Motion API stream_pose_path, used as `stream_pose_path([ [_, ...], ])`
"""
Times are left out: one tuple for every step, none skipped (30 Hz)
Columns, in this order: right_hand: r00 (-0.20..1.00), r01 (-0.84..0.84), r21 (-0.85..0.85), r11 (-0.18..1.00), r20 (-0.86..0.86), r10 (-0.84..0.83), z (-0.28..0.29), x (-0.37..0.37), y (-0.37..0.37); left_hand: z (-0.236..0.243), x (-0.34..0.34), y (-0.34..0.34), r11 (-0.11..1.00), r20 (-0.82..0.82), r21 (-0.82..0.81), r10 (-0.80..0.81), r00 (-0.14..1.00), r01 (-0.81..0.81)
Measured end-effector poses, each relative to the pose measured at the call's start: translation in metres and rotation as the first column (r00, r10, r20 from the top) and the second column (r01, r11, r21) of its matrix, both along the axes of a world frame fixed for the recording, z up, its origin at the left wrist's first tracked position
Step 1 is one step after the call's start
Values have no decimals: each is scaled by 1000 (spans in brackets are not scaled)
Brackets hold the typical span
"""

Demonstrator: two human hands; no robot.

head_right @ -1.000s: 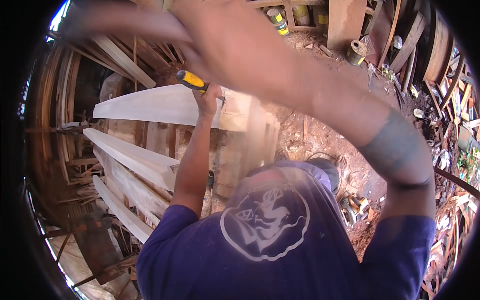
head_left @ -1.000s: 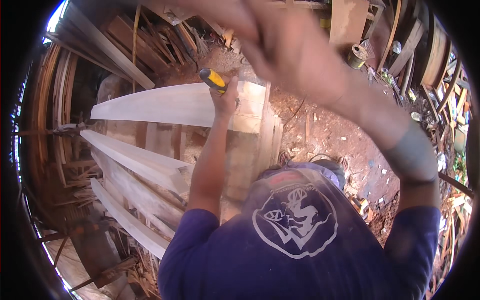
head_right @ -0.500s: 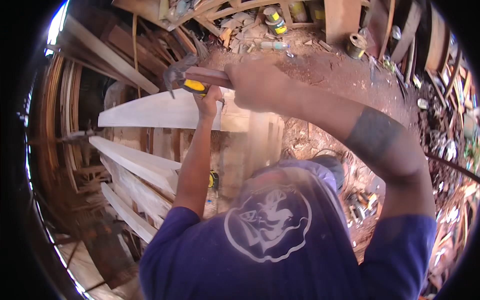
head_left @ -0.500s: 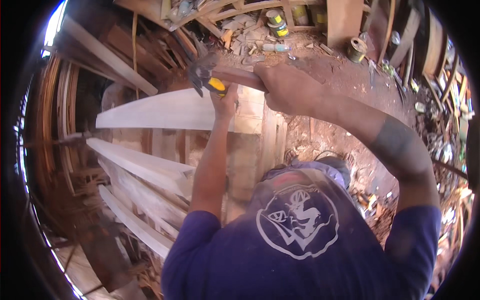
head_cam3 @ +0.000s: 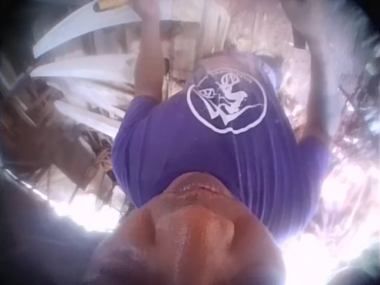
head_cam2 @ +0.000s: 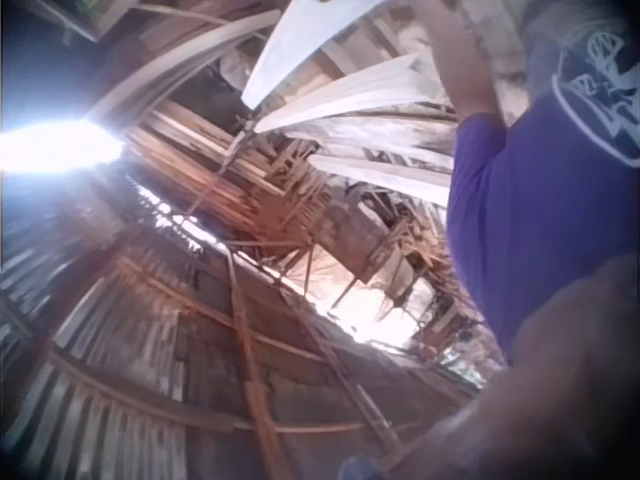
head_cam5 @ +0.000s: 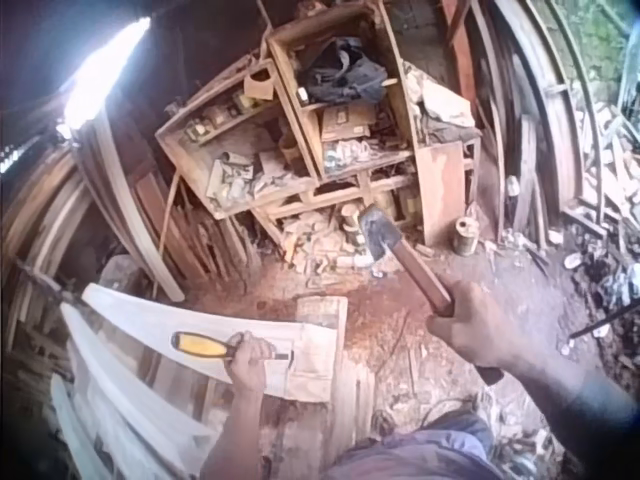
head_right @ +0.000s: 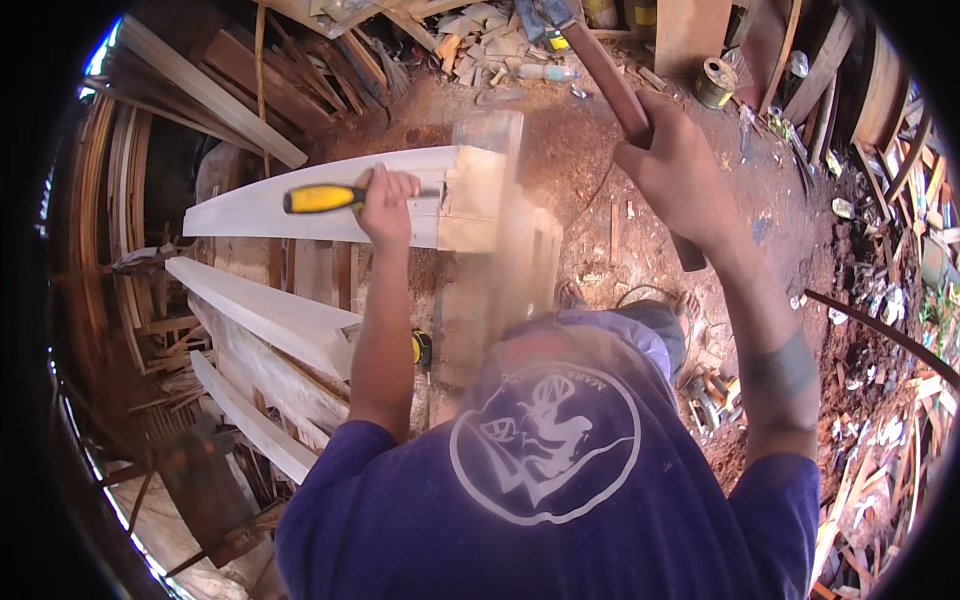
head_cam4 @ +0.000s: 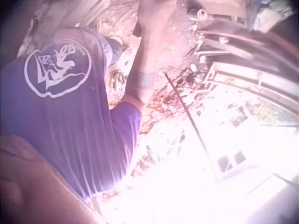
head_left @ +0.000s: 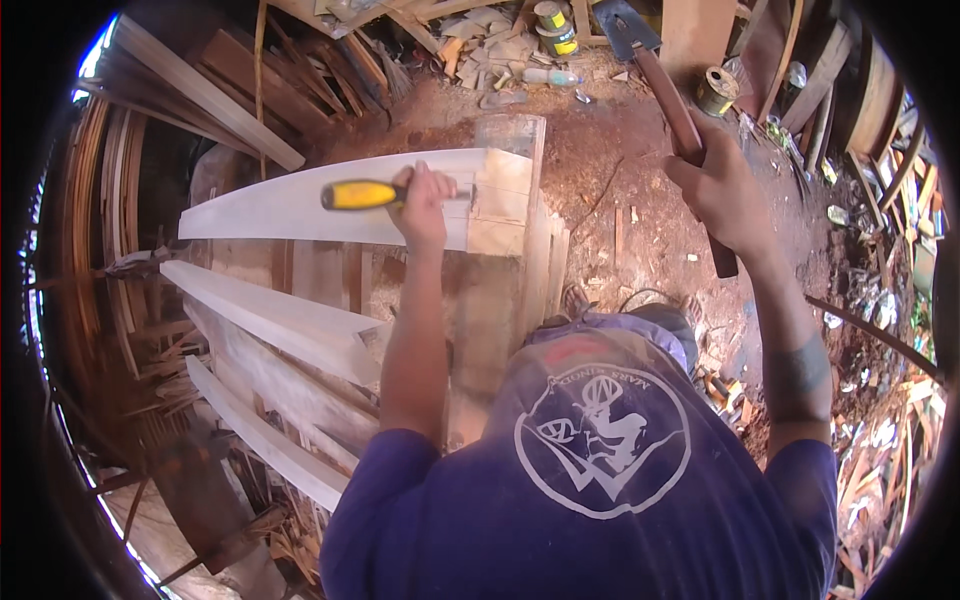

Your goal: The person holds a chisel against a wood beam and strikes the end of the tool with a hammer to carve out sections of the wood.

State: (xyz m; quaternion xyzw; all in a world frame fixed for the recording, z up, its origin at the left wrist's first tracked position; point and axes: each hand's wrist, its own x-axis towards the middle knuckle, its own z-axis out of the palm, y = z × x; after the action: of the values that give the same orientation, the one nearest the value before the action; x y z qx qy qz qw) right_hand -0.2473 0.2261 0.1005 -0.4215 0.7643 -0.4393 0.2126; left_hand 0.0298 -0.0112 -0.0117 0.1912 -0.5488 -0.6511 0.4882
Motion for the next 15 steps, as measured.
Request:
stream_pose_path([
  [999,-32,-15,999,24,32,1,0,-2,7,-3,-8,1000,-3,-5,11,1000,-11],
  [999,-43,-20,999,20,44,4,1,-3,12,-6,-14,1000,34,-1,-27,999,27],
  [998,-68,-18,998,-12,68,8,3,-2,15,-8,-20,997,73,4,-74,995,74],
  [995,-92,-15,996,-44,92,12,6,-2,15,-12,-20,993,71,-4,-118,990,119],
  [995,-95,-20,995,-46,94,17,8,-3,15,-14,-18,993,70,-10,-115,991,116],
  [991,-123,-21,992,-58,121,22,11,-4,14,-18,-14,995,99,2,-98,990,98],
  [986,-151,-21,988,-71,149,27,14,-5,14,-20,-11,997,128,14,-80,989,79],
  [986,-151,-24,988,-70,149,31,19,-7,9,-20,-11,997,127,4,-72,989,72],
  [989,-138,-22,990,-54,136,36,24,-9,5,-20,-10,997,125,5,-73,989,73],
  [992,-125,-20,992,-38,124,38,28,-10,2,-19,-8,999,168,-16,-46,985,50],
  [992,-125,-20,992,-39,124,39,30,-12,0,-19,-7,999,210,-38,-18,978,26],
  [989,-136,-50,989,-65,132,38,32,-13,-3,-19,-6,999,209,-38,-17,978,25],
  [986,-148,-79,986,-91,140,38,35,-14,-5,-19,-5,998,233,-58,13,972,0],
  [986,-149,-80,986,-92,142,39,35,-18,-7,-20,-3,997,256,-79,44,966,-24],
  [964,-193,-94,977,-205,171,42,34,-22,-10,-20,-1,997,256,-79,43,966,-24],
])
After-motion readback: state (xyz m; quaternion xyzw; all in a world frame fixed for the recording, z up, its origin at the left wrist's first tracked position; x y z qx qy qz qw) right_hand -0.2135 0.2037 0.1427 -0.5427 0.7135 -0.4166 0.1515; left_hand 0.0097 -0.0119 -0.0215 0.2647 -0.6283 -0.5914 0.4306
